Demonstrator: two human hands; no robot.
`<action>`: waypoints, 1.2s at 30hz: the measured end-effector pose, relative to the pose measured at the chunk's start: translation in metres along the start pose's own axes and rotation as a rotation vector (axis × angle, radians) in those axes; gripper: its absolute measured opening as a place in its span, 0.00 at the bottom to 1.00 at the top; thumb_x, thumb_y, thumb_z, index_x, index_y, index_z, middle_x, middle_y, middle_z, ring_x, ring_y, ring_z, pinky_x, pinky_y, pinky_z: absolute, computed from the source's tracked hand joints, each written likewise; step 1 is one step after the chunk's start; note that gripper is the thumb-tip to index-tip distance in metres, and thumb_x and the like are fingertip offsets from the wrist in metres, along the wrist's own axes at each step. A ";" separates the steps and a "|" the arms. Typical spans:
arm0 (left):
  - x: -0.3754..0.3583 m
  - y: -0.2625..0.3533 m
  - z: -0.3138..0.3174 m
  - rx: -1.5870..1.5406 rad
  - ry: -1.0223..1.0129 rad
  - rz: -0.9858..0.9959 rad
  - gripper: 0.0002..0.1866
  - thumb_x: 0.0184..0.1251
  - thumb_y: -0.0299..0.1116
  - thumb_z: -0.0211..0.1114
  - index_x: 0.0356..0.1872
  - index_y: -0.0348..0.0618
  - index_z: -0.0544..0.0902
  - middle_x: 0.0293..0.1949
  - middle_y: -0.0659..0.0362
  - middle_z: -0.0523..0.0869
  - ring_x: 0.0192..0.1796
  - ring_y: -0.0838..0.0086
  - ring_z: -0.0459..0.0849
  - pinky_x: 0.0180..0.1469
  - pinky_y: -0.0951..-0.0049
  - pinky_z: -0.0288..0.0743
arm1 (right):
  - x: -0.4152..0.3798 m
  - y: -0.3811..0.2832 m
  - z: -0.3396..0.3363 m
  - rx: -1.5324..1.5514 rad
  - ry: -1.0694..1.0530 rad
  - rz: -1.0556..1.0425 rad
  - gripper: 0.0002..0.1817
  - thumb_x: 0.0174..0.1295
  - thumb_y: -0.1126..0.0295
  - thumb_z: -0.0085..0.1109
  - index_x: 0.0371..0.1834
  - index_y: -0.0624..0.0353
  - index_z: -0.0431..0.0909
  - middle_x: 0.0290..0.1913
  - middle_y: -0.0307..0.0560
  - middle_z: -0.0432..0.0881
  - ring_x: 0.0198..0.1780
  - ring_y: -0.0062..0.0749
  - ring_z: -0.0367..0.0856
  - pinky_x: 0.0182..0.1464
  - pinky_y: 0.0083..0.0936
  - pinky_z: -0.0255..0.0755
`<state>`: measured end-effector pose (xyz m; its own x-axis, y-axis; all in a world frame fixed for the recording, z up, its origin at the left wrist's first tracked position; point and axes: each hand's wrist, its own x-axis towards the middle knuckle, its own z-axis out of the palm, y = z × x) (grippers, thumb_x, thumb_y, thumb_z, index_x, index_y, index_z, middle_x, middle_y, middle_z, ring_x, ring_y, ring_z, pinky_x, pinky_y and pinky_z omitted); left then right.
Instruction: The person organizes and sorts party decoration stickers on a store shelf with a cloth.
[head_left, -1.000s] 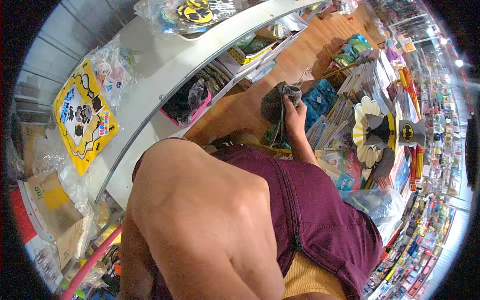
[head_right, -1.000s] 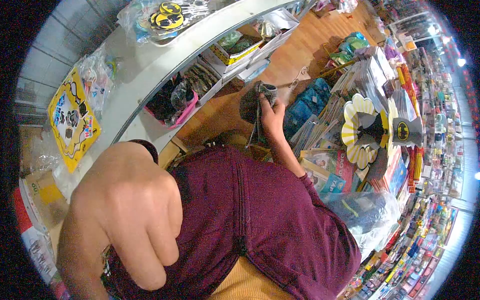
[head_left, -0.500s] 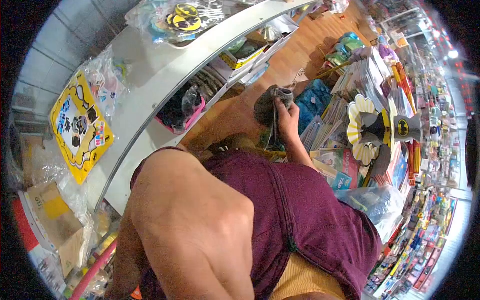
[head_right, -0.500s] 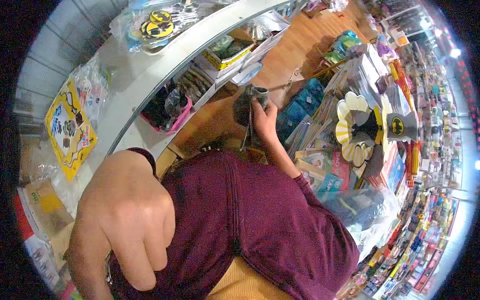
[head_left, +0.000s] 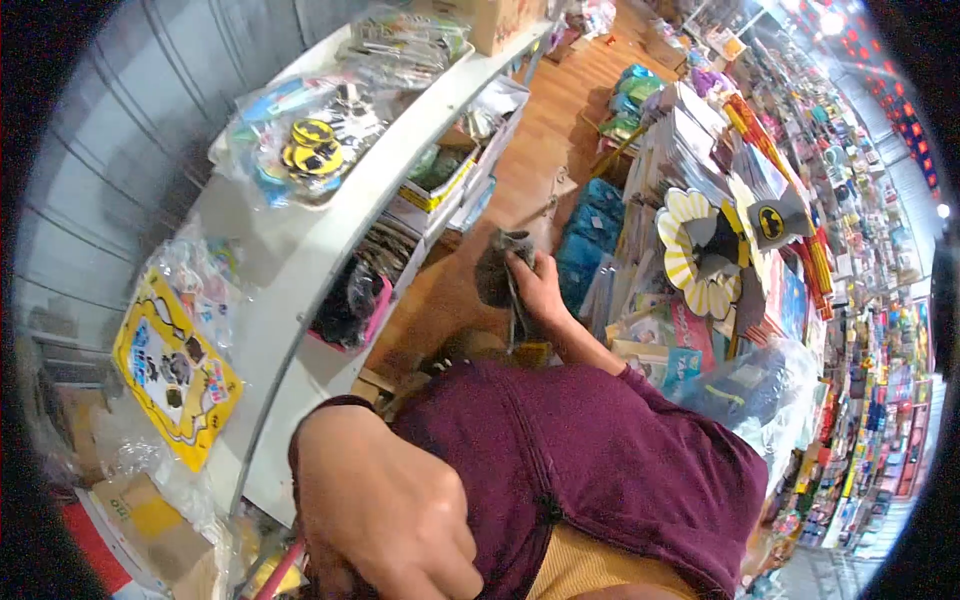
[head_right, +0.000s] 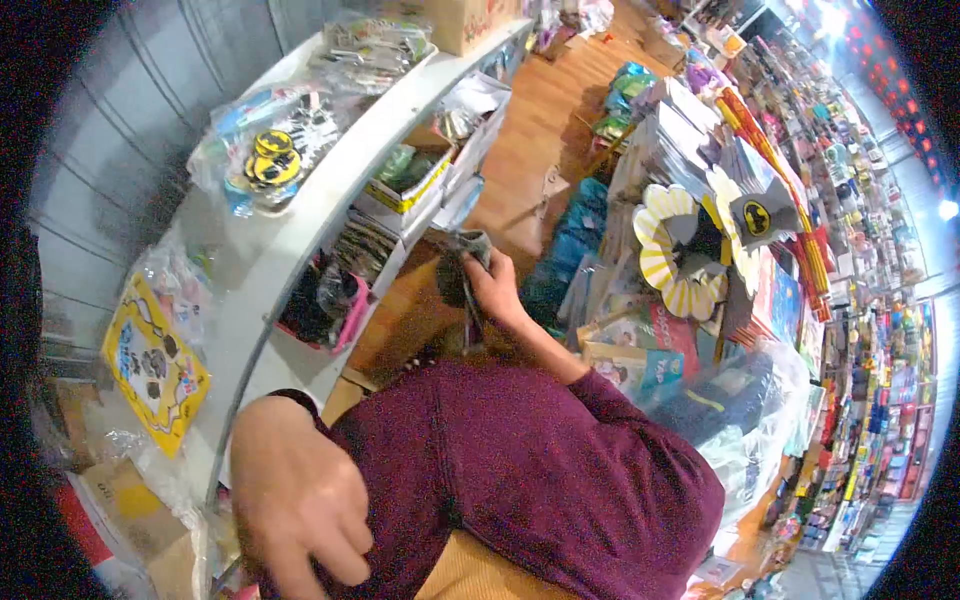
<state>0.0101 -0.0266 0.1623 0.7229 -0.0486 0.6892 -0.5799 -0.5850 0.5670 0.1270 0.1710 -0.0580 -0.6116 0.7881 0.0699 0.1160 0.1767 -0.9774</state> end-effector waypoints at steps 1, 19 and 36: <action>0.003 0.001 -0.001 0.036 0.146 0.005 0.20 0.57 0.48 0.55 0.29 0.38 0.75 0.22 0.59 0.70 0.20 0.71 0.72 0.21 0.72 0.69 | -0.001 -0.004 0.002 0.032 0.004 0.005 0.10 0.59 0.67 0.53 0.30 0.65 0.76 0.25 0.36 0.76 0.28 0.17 0.69 0.29 0.19 0.64; -0.096 0.016 0.024 1.149 1.776 -0.793 0.15 0.52 0.23 0.58 0.44 0.36 0.72 0.39 0.56 0.75 0.40 0.75 0.76 0.37 0.78 0.74 | 0.072 -0.078 0.040 0.137 0.059 -0.219 0.09 0.58 0.73 0.53 0.37 0.67 0.75 0.31 0.36 0.77 0.34 0.15 0.68 0.35 0.18 0.65; -0.143 0.016 0.004 1.524 1.831 -1.085 0.20 0.58 0.34 0.59 0.50 0.38 0.69 0.46 0.50 0.71 0.50 0.62 0.70 0.49 0.66 0.67 | 0.132 -0.169 0.149 -0.542 -0.603 -1.126 0.38 0.32 0.62 0.70 0.52 0.60 0.68 0.54 0.60 0.65 0.54 0.56 0.64 0.56 0.43 0.60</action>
<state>-0.1011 -0.0318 0.0713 -0.7897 0.3361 0.5132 0.5780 0.1274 0.8060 -0.0899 0.1570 0.0871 -0.8018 -0.2793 0.5283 -0.4587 0.8543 -0.2445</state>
